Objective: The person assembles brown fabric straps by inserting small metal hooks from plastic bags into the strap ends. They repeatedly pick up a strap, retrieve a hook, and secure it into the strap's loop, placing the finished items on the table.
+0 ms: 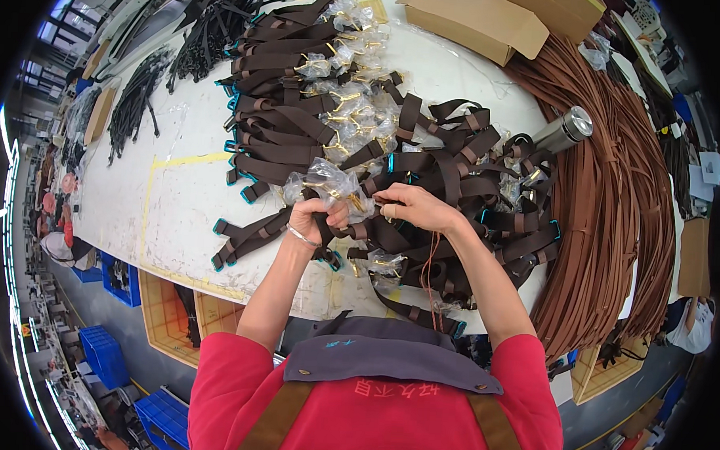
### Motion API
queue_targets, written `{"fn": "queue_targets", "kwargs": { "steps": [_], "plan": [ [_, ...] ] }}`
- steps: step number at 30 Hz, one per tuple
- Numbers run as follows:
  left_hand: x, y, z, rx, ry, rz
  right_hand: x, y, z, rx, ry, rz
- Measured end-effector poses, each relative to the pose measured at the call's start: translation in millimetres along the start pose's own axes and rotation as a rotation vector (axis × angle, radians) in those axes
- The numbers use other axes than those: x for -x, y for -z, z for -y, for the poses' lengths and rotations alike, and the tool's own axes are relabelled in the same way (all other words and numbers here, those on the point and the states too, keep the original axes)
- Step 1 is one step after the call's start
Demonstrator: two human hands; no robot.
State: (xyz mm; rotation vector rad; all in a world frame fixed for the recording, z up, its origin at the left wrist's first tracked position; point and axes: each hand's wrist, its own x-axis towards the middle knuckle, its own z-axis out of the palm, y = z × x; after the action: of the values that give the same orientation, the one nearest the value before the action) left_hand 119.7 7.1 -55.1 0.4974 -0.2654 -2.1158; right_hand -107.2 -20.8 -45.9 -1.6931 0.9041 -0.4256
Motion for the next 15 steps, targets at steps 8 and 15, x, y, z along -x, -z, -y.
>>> {"fn": "queue_targets", "kwargs": {
  "steps": [8,15],
  "plan": [
    [25.0,12.1,-9.7,-0.170,-0.267,-0.168,7.2,-14.9,-28.3,0.202,-0.040,-0.112],
    [50.8,19.9,-8.8,-0.183,-0.297,-0.197,9.0,-22.7,44.9,0.417,-0.091,-0.263]
  ]
}}
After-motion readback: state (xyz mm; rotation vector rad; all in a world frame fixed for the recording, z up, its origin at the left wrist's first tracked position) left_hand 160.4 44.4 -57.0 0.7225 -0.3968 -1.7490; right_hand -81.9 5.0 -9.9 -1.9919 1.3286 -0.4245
